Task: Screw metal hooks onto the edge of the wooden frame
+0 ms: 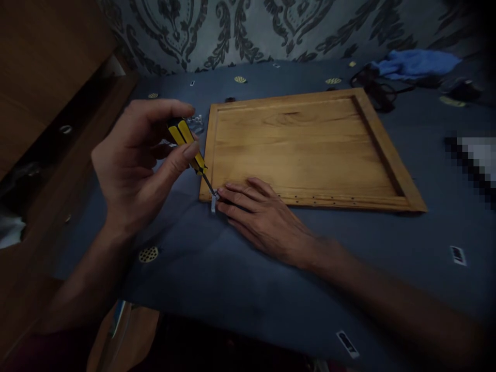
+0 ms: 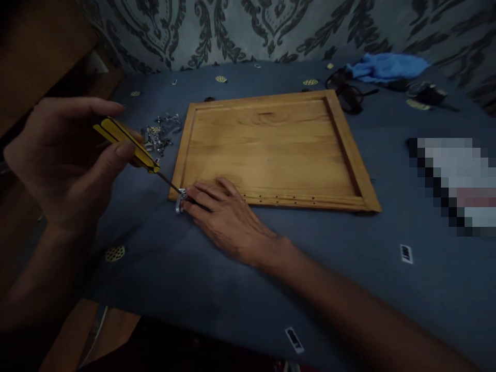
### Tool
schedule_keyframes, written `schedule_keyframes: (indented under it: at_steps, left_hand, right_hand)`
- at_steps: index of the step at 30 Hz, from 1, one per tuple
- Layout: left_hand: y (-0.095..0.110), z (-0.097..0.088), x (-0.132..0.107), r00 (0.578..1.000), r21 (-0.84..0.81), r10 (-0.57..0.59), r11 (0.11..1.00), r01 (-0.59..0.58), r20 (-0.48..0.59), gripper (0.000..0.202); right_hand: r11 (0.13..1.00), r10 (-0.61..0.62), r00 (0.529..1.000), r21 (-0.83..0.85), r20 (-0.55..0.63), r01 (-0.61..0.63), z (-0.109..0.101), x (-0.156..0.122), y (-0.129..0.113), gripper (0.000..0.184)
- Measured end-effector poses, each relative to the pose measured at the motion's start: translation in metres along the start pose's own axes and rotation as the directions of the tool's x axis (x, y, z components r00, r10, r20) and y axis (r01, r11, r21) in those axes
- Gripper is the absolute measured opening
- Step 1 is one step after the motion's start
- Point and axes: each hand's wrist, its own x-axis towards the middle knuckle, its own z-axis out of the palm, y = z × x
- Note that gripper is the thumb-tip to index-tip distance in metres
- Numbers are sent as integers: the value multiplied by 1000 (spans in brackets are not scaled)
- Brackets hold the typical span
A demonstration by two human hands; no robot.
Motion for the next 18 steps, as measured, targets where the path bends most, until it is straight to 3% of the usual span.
schedule_keyframes:
  at_steps: [4,12,16,18]
  left_hand:
    - [0,0,-2,999,-30,-45,998,46,29,34]
    - [-6,-3,-2,997,-23,42,999,-41,71,37]
    - [5,-3,-4,987,7,-150,989,149,61,29]
    - [9,-3,-5,981,24,-182,983,181,62,28]
  right_hand:
    - [1000,-12,1000,11,-21,13,1,0,0,33]
    - [1000,-22,999,8,-46,22,3,-1,1,32]
    - [1000,-17,999,5,-33,17,2,-1,1,33]
    - [1000,-16,999,4,-30,16,2,-1,1,32]
